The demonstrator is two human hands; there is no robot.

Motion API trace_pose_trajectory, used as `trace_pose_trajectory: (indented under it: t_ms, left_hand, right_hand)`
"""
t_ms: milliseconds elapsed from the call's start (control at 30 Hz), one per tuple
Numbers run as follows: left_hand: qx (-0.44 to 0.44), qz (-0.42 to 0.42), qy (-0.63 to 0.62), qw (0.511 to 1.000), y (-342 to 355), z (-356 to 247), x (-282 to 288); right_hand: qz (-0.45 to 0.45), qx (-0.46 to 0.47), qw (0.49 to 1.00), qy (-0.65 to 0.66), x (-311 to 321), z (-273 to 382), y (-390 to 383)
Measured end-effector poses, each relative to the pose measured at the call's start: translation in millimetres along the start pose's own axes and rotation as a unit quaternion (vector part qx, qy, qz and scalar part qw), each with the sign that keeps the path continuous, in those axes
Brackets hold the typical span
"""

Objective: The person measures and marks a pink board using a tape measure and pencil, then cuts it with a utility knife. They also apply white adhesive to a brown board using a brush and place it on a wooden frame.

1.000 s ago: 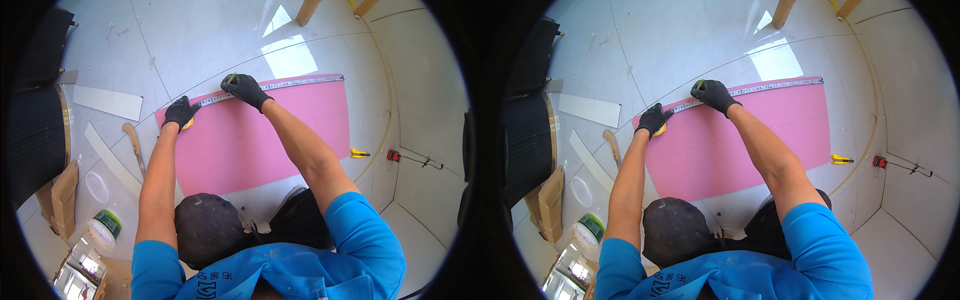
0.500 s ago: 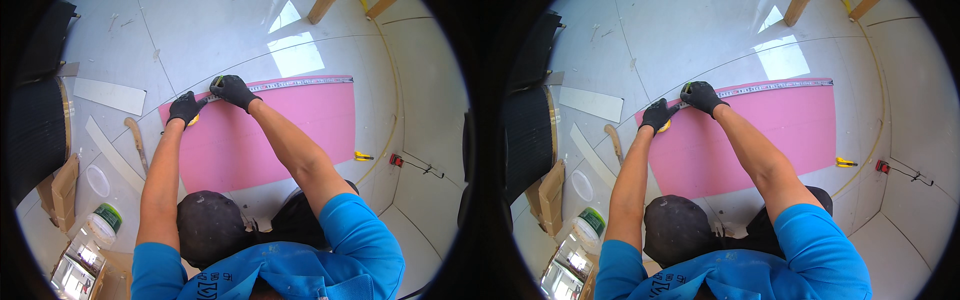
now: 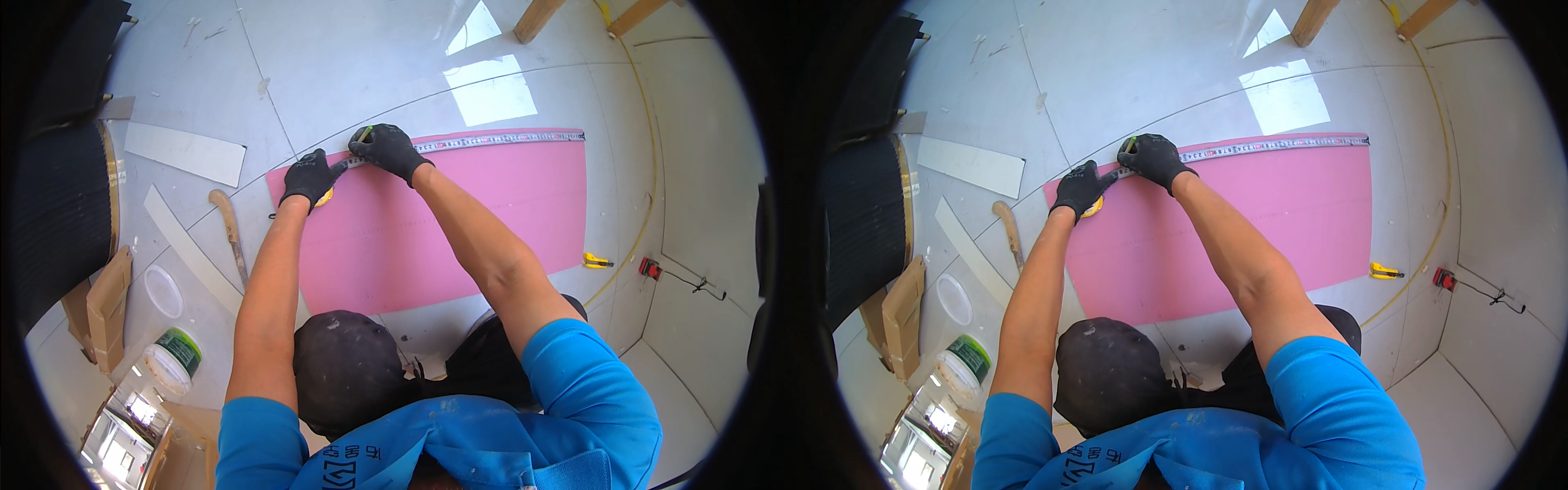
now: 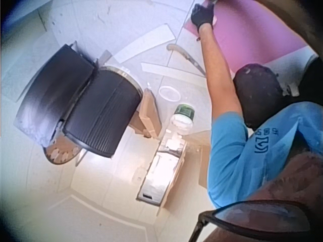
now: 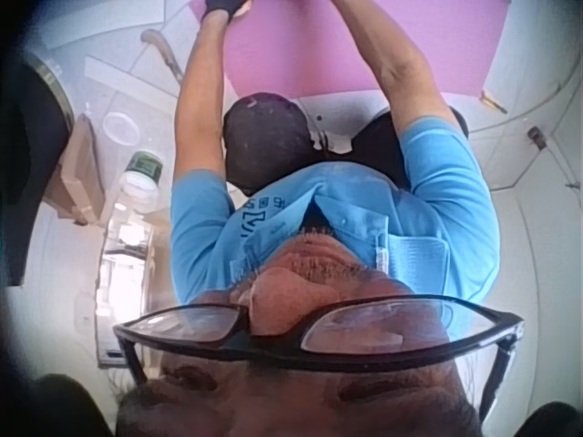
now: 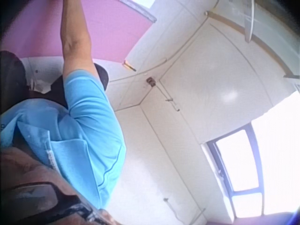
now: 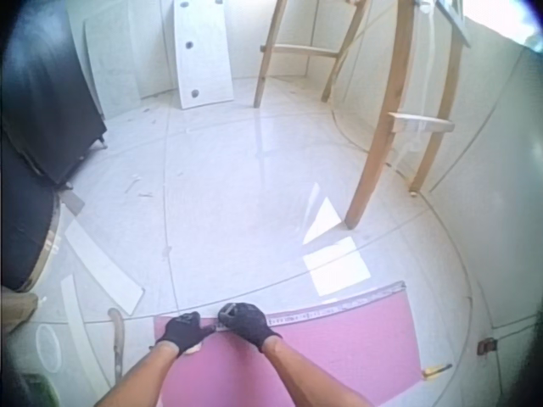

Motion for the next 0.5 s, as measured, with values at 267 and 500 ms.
trace_pose_trajectory:
  t_ms: [267,500]
  left_hand:
    - [0.004,0.006,0.002,1.000,-0.4,-0.2,0.4]
    - [0.016,0.015,-0.008,1.000,1.1,3.9,-4.4]
  right_hand:
    - [-0.013,0.007,1.000,-0.014,-4.4,0.9,-0.2]
    - [-0.006,0.012,1.000,-0.012,-8.0,-0.8,-1.0]
Point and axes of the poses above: each hand's wrist, its own y-axis towards the middle knuckle, its own x-axis out of the back of the hand, z = x × y, the point moved 4 cm from there along y, towards the middle knuckle, and after that the axes turned 11 degrees about -z, right-handed, at the moved point
